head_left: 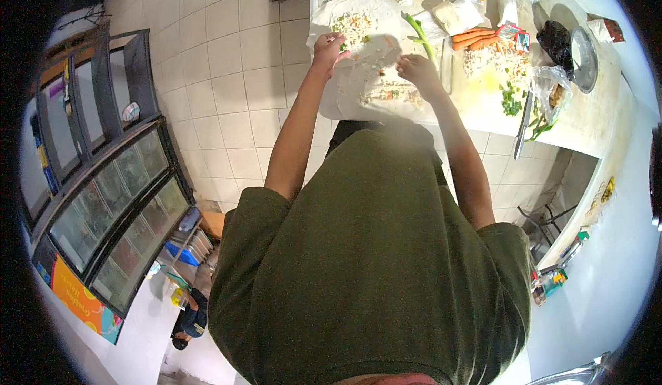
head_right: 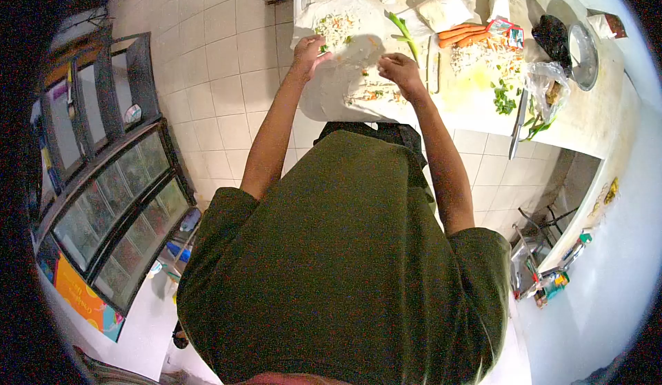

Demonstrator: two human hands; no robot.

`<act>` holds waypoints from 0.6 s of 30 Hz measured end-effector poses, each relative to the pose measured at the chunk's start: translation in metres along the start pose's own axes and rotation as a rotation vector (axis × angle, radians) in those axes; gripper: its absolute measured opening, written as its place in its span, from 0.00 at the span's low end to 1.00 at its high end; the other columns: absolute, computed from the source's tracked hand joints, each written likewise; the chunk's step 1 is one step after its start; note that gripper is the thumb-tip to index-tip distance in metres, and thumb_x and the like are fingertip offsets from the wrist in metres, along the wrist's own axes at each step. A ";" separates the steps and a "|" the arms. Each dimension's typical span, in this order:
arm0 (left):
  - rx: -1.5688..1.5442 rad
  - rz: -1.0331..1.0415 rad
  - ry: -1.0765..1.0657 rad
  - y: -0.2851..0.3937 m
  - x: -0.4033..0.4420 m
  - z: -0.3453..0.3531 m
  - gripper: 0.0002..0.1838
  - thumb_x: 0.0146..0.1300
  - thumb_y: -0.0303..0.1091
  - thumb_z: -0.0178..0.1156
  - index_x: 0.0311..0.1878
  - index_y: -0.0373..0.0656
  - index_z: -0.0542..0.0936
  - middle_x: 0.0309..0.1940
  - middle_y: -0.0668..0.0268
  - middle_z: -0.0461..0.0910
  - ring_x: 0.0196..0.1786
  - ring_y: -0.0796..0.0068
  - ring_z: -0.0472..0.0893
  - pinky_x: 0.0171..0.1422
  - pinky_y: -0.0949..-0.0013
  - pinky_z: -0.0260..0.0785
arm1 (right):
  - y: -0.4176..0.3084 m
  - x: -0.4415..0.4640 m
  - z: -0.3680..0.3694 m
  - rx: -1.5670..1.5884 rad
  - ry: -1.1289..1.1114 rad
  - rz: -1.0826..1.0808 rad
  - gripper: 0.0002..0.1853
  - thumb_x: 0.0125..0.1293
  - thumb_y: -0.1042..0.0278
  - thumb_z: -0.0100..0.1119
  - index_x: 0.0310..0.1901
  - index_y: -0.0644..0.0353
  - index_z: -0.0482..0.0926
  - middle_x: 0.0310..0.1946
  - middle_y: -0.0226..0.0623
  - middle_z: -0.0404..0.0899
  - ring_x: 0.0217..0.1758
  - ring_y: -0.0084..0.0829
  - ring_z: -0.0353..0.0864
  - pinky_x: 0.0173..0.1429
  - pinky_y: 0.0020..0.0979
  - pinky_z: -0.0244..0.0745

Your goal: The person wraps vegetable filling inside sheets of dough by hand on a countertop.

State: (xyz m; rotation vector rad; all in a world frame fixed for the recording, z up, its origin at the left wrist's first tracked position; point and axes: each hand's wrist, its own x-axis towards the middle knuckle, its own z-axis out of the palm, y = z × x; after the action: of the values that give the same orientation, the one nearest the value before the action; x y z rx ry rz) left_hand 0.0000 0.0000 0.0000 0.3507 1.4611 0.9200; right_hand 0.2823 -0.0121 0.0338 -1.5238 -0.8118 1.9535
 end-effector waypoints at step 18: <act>1.384 0.992 -0.150 0.009 -0.006 -0.018 0.31 0.74 0.35 0.52 0.77 0.37 0.60 0.78 0.46 0.56 0.81 0.46 0.55 0.83 0.45 0.49 | -0.009 0.060 0.093 -1.437 0.010 -0.709 0.34 0.73 0.66 0.52 0.79 0.59 0.56 0.80 0.55 0.53 0.83 0.52 0.53 0.83 0.51 0.50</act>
State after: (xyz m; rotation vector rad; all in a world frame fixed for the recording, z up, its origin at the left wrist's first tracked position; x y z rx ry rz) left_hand -0.0187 -0.0046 0.0078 2.2377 1.5640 0.3994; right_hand 0.1782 0.0243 0.0181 -1.4310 -2.5931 0.6785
